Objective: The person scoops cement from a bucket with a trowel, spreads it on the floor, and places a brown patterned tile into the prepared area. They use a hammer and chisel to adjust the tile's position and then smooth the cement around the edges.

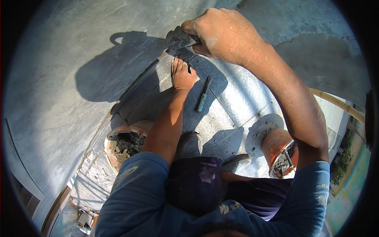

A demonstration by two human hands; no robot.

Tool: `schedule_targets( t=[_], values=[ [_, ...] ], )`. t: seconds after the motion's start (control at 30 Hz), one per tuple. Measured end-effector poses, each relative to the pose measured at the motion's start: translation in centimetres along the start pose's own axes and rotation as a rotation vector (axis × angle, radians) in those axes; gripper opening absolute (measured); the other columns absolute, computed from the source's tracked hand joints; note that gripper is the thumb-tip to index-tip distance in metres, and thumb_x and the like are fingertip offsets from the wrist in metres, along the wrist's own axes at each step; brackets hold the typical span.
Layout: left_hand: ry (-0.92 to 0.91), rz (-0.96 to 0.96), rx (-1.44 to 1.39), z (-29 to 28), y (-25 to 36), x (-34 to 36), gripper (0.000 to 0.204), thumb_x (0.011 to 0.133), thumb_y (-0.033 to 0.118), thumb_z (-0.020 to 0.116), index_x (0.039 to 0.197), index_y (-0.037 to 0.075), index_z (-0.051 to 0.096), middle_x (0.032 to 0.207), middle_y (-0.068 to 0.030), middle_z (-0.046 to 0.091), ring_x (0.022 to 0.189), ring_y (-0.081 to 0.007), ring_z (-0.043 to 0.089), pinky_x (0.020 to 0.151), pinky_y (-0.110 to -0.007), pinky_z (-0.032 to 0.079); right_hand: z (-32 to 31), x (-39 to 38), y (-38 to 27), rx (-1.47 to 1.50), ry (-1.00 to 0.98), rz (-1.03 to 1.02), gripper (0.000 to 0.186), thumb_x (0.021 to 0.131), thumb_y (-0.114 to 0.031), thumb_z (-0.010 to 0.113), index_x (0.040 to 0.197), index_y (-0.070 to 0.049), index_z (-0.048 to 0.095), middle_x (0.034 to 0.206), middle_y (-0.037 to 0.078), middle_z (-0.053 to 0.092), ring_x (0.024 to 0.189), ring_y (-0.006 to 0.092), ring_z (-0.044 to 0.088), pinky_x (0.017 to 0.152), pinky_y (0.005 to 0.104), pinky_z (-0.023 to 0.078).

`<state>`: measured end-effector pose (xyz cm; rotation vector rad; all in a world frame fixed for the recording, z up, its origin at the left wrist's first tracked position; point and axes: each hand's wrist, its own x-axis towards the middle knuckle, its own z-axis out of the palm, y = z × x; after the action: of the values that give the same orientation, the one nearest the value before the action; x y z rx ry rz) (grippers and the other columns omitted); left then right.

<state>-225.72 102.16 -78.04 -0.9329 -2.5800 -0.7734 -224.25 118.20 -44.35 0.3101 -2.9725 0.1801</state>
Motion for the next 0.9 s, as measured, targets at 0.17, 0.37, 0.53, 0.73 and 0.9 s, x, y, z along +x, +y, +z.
schedule_targets(
  t=[0.17, 0.37, 0.53, 0.73, 0.9],
  values=[
    [-0.105, -0.049, -0.02, -0.1, 0.5, 0.1, 0.041, 0.079, 0.02, 0.063, 0.106, -0.011, 0.067, 0.13, -0.0269, 0.059, 0.132, -0.0401, 0.048, 0.119, -0.05, 0.031, 0.0, -0.5, -0.5, 0.002, 0.019, 0.042, 0.015, 0.078, -0.014, 0.072, 0.092, -0.011, 0.076, 0.083, 0.013, 0.073, 0.082, 0.0294, 0.075, 0.066, 0.0402, 0.062],
    [-0.044, -0.014, 0.035, -0.1, 0.2, 0.6, 0.047, 0.079, 0.021, 0.065, 0.114, -0.01, 0.066, 0.131, -0.0242, 0.06, 0.132, -0.0382, 0.048, 0.119, -0.049, 0.031, -0.6, 0.5, -0.3, 0.057, 0.02, 0.047, 0.015, 0.079, -0.014, 0.071, 0.093, -0.011, 0.076, 0.084, 0.014, 0.073, 0.079, 0.0285, 0.074, 0.065, 0.0394, 0.062],
    [-0.055, -0.015, 0.017, -0.4, 0.4, -0.2, 0.051, 0.08, 0.022, 0.065, 0.12, -0.01, 0.064, 0.13, -0.0241, 0.06, 0.131, -0.0382, 0.049, 0.119, -0.048, 0.031, 1.1, 0.0, -0.8, 0.051, -0.02, 0.037, 0.036, 0.074, -0.019, 0.081, 0.11, -0.013, 0.074, 0.082, 0.014, 0.073, 0.081, 0.0313, 0.073, 0.073, 0.0399, 0.06],
    [-0.045, -0.046, 0.012, -0.3, 0.9, 1.0, 0.042, 0.079, 0.022, 0.066, 0.11, -0.007, 0.066, 0.124, -0.0229, 0.062, 0.127, -0.0374, 0.052, 0.116, -0.048, 0.034, 0.1, -0.7, -0.1, 0.033, -0.028, 0.069, 0.019, 0.078, -0.018, 0.074, 0.096, -0.01, 0.074, 0.08, 0.013, 0.072, 0.079, 0.0325, 0.073, 0.068, 0.0427, 0.06],
    [-0.04, -0.196, 0.112, -2.1, 3.5, 1.7, 0.024, 0.076, 0.023, 0.069, 0.092, 0.006, 0.063, 0.103, -0.0136, 0.06, 0.102, -0.0324, 0.056, 0.089, -0.047, 0.043, -0.8, -3.9, 1.1, 0.205, -0.062, 0.354, 0.031, 0.079, -0.018, 0.081, 0.108, -0.009, 0.073, 0.09, 0.015, 0.075, 0.078, 0.0268, 0.074, 0.074, 0.0385, 0.059]
  ],
)
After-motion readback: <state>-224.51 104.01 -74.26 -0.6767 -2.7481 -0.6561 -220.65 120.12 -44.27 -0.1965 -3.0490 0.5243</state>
